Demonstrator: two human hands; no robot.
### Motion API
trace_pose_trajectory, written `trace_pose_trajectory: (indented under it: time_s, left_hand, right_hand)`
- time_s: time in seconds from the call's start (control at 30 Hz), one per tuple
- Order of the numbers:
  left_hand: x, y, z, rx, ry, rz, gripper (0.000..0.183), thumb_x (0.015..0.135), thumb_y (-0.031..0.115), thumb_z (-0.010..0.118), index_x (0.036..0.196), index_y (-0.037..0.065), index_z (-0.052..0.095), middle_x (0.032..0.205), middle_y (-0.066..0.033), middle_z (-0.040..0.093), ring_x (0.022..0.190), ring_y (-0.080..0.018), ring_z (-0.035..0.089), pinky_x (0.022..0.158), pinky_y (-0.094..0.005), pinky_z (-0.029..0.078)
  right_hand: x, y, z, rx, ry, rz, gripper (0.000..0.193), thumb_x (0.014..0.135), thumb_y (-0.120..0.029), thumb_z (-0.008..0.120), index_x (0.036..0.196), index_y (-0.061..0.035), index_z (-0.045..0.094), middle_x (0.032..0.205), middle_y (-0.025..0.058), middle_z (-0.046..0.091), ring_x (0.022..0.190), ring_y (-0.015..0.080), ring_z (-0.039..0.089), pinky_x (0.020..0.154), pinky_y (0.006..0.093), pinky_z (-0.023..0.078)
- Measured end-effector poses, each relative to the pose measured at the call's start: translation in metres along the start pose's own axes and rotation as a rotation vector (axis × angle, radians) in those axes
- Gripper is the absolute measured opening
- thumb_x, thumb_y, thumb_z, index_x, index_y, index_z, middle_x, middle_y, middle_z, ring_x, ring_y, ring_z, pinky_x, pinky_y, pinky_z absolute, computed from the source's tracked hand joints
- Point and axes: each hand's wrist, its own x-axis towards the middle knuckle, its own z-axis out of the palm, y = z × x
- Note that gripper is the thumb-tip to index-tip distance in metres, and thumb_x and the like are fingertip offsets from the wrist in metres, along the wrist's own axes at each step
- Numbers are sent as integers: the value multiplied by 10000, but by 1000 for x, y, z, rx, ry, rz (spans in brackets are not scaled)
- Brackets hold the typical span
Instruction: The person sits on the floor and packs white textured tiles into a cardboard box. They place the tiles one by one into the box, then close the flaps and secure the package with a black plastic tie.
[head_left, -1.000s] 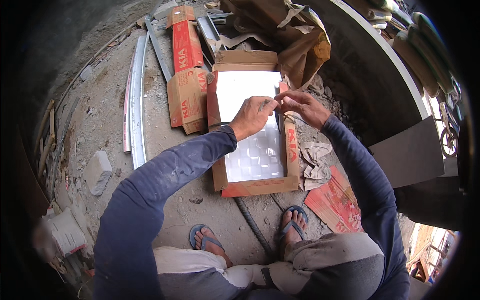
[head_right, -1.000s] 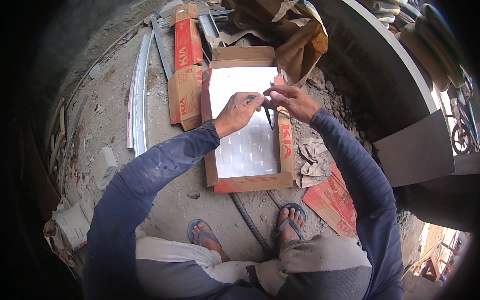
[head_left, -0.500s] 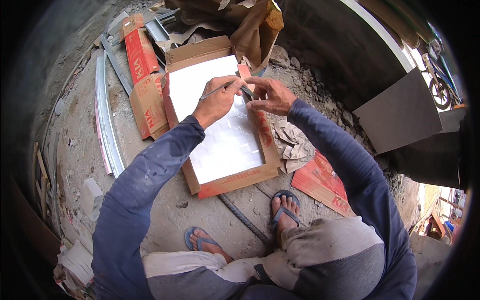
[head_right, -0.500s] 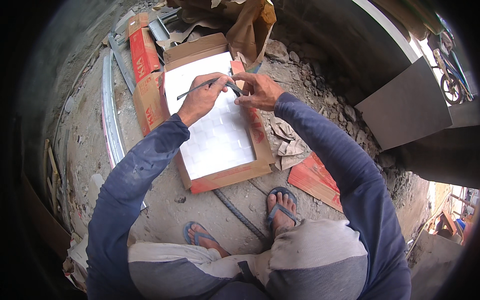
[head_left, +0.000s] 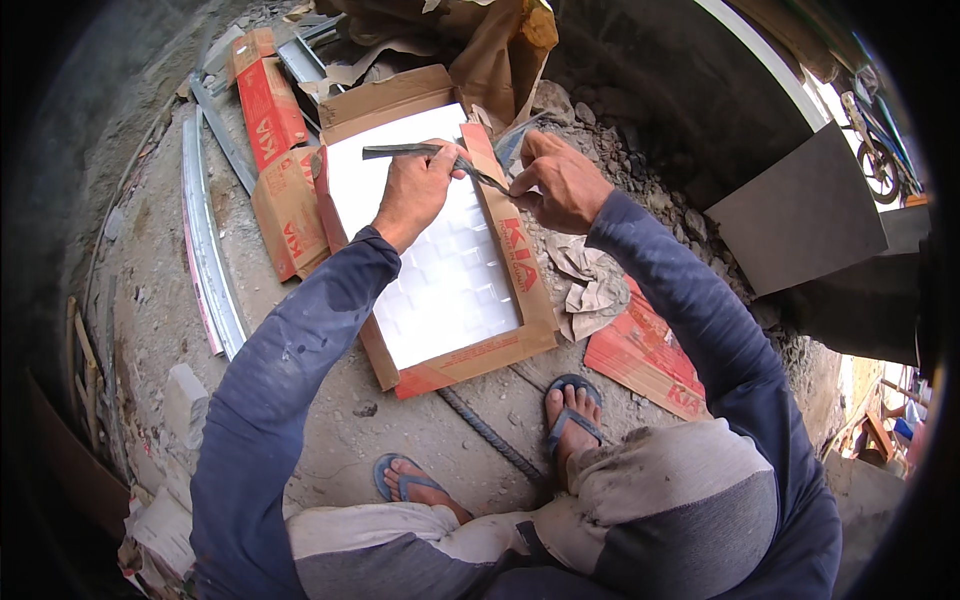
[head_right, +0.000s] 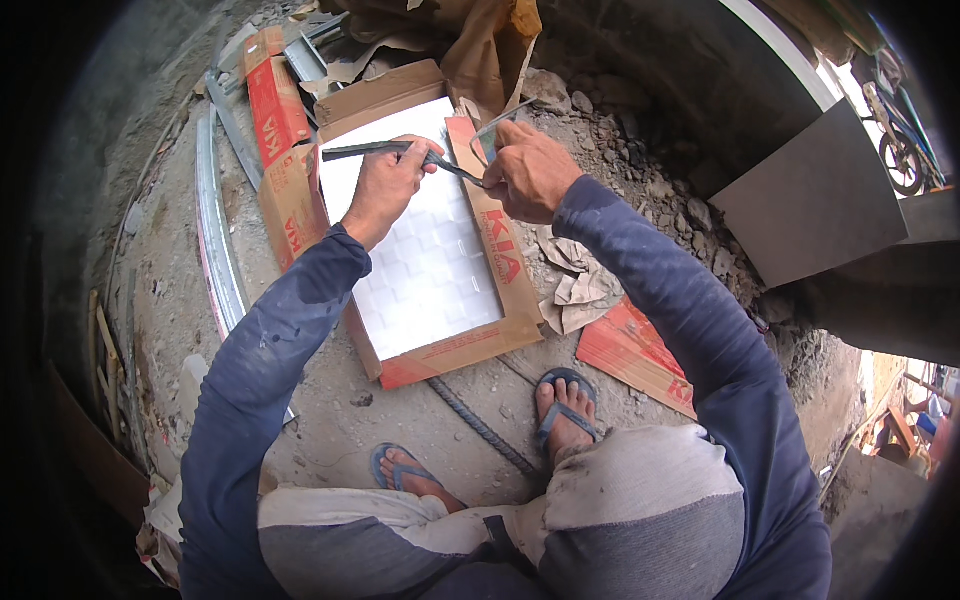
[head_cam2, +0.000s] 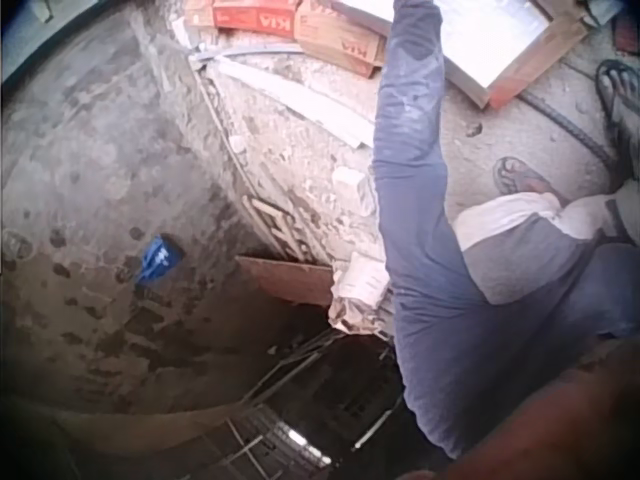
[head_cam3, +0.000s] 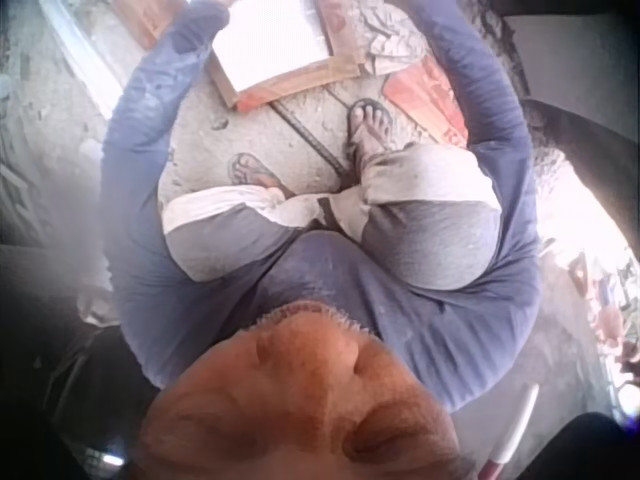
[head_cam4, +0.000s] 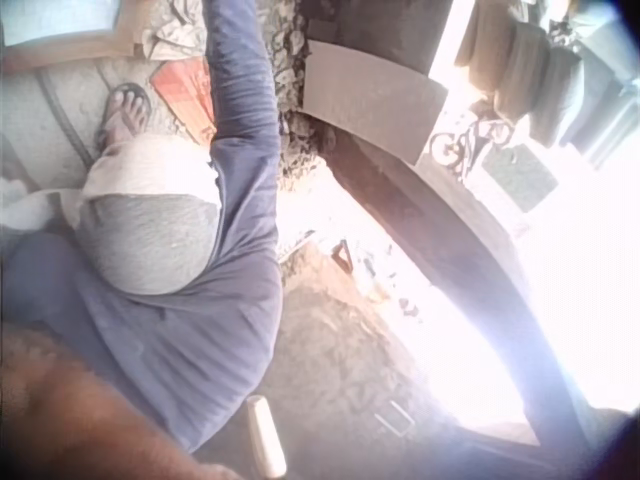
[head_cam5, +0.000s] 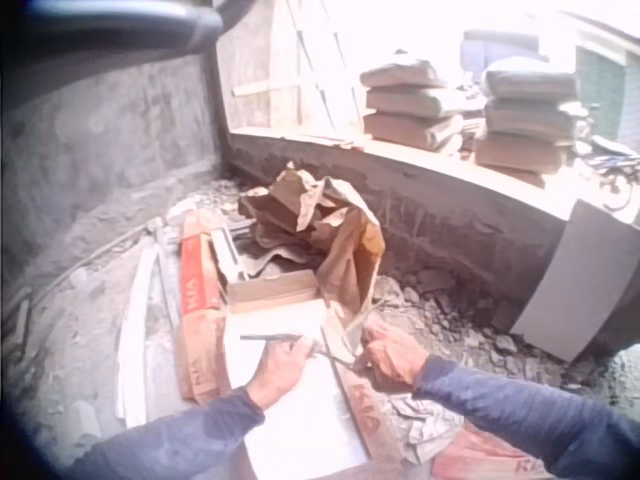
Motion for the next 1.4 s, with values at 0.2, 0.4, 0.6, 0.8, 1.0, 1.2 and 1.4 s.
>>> trace_pose_trajectory:
  time_s: [0.2, 0.4, 0.6, 0.8, 1.0, 1.2, 1.4]
  left_hand:
    - [-1, 1, 0, -30, -92, 16, 312, 1079, 237, 545, 985, 12, 738, 796, -48, 685, 746, -123, 625, 713, -293, 509]
    - [-13, -1, 6, 7, -195, 111, 298, 1087, 249, 552, 995, 28, 729, 812, -39, 659, 774, -129, 642, 726, -297, 513]
    - [-4, -12, 4, -155, -185, 47, 308, 1113, 307, 542, 1082, 67, 733, 845, 2, 648, 701, -39, 509, 626, -214, 442]
    - [-15, -33, 9, -120, -53, 143, 364, 1114, 322, 534, 1104, 31, 752, 914, -43, 711, 873, -123, 625, 839, -277, 511]
    - [-42, -52, -24, -259, 40, -288, 419, 1128, 369, 481, 1145, 34, 732, 1148, -80, 741, 1154, -185, 664, 1078, -342, 489]
    - [-28, -46, -6, -657, -207, -30, 456, 1128, 392, 454, 1179, -16, 652, 1255, -186, 683, 1273, -274, 630, 1178, -455, 438]
    - [-34, -57, -4, -680, -169, -278, 420, 1142, 364, 441, 949, 29, 604, 727, 3, 499, 740, -133, 544, 1064, -420, 516]
  right_hand:
    - [8, -27, 60, 814, -50, 787, 313, 854, -158, 739, 1144, -45, 714, 851, 184, 730, 824, 306, 756, 805, 433, 585]
    - [21, -4, 65, 324, 173, 582, 399, 860, -197, 734, 1252, -131, 698, 950, 195, 768, 895, 341, 754, 822, 426, 597]
    - [-2, 38, 33, 126, -50, 231, 253, 878, -316, 775, 1004, -97, 795, 901, 137, 775, 860, 331, 747, 763, 437, 581]
    - [-25, 88, 21, 430, -256, 576, 377, 914, -391, 756, 969, -19, 780, 803, 132, 745, 739, 259, 712, 733, 385, 563]
    - [-56, 97, 67, 861, -146, 898, 310, 955, -336, 716, 873, -37, 714, 757, 105, 693, 868, 229, 728, 814, 412, 569]
    - [-40, 108, 48, 1458, 108, 825, 309, 1006, -309, 692, 826, -64, 639, 632, 24, 580, 702, 220, 662, 675, 395, 523]
    - [-53, 123, 54, 300, -107, 622, 355, 922, -387, 763, 954, -34, 783, 823, 167, 728, 757, 342, 685, 721, 444, 529]
